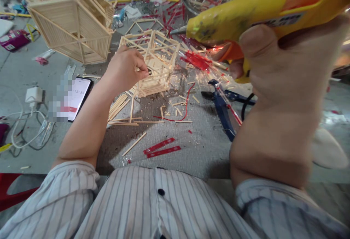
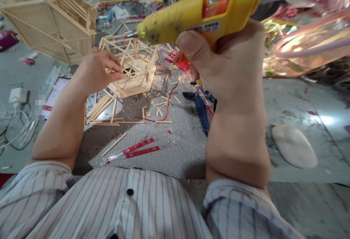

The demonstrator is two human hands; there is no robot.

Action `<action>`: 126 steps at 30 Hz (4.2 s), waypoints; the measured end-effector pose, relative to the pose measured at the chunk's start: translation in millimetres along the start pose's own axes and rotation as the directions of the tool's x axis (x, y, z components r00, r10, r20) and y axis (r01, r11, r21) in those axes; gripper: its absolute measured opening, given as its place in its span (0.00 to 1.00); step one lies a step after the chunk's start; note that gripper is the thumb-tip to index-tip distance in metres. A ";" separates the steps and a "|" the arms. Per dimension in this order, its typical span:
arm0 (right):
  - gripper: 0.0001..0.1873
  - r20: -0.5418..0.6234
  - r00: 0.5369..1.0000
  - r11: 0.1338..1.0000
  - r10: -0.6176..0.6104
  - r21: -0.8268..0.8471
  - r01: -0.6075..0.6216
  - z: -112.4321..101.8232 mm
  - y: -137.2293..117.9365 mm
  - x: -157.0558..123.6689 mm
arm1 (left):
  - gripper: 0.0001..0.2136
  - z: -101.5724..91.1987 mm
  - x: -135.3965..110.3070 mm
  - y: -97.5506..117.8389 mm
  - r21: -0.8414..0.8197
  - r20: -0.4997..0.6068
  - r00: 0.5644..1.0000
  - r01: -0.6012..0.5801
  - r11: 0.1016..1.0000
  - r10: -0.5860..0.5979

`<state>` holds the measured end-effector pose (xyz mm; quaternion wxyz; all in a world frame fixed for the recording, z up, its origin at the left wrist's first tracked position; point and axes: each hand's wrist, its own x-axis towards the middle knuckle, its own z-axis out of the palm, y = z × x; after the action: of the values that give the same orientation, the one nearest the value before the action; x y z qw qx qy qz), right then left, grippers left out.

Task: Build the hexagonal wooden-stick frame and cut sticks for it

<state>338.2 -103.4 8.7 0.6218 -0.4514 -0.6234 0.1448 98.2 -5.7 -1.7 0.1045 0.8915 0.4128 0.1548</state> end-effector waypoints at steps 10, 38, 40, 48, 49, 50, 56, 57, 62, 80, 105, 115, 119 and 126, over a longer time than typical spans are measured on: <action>0.17 -0.001 1.000 1.000 0.024 0.008 -0.024 0.9 -0.2 0.0 | 0.05 -1.2 -0.5 -0.6 -0.011 0.001 1.000 -0.013 1.000 0.013; 0.17 -0.024 0.999 0.996 0.045 -0.081 -0.047 3.0 -8.5 -3.8 | 0.06 -0.4 -2.6 -4.5 -0.083 0.033 0.999 -0.011 0.996 0.014; 0.17 -0.018 0.999 0.995 0.045 -0.090 -0.046 3.3 -8.8 -4.0 | 0.06 -0.7 -2.6 -4.0 -0.083 0.034 0.999 -0.014 0.996 0.017; 0.19 0.026 0.997 0.987 0.067 -0.151 -0.062 -1.1 -4.2 -2.7 | 0.06 -0.2 -2.5 -2.2 -0.016 0.007 1.000 -0.030 0.999 0.030; 0.20 0.034 0.995 0.981 0.092 -0.173 -0.084 -2.3 -3.0 -2.3 | 0.07 -1.7 -2.9 -1.4 -0.022 0.010 0.999 -0.031 0.999 0.032; 0.23 0.040 0.991 0.971 0.127 -0.207 -0.116 -3.3 -2.0 -2.0 | 0.07 -4.2 -3.6 -0.2 -0.031 0.012 0.999 -0.030 0.999 0.030; 0.47 0.184 0.948 0.806 0.258 -0.582 -0.106 -6.2 -0.4 -1.7 | 0.11 -26.3 -12.5 6.1 -0.116 -0.123 0.992 0.014 0.993 -0.028; 0.48 0.207 0.944 0.770 0.256 -0.634 -0.069 -6.6 -0.7 -1.8 | 0.13 -28.2 -13.4 5.9 -0.107 -0.137 0.990 0.031 0.994 -0.046; 0.42 0.304 0.917 0.701 0.258 -0.712 0.039 -8.5 -1.9 -1.7 | 0.14 -24.4 -12.9 3.2 -0.052 -0.168 0.983 0.070 0.996 -0.077; 0.47 0.245 0.953 0.739 0.177 -0.673 0.036 2.4 6.3 -0.8 | 0.06 12.1 -11.9 20.0 -0.031 -0.042 0.999 -0.020 0.999 0.018; 0.47 0.291 0.934 0.736 0.205 -0.676 0.049 5.0 6.2 -1.0 | 0.06 16.9 -11.7 20.0 0.020 -0.033 0.999 -0.014 1.000 0.014; 0.47 0.299 0.928 0.732 0.221 -0.679 0.044 3.1 5.4 0.2 | 0.07 15.2 -11.3 21.3 -0.003 -0.007 1.000 0.006 1.000 -0.006; 0.46 0.301 0.929 0.732 0.217 -0.679 0.049 4.0 6.0 -0.4 | 0.07 16.4 -10.9 20.1 0.025 -0.034 0.999 -0.011 1.000 0.012; 0.45 0.289 0.930 0.724 0.228 -0.689 0.037 5.5 7.8 -1.7 | 0.08 18.8 -10.4 17.3 -0.035 -0.059 0.998 -0.014 0.999 0.012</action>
<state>335.9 -98.3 0.9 0.2807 -0.6465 -0.7092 0.0165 110.9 -25.8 -15.7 0.1073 0.8873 0.4069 0.1888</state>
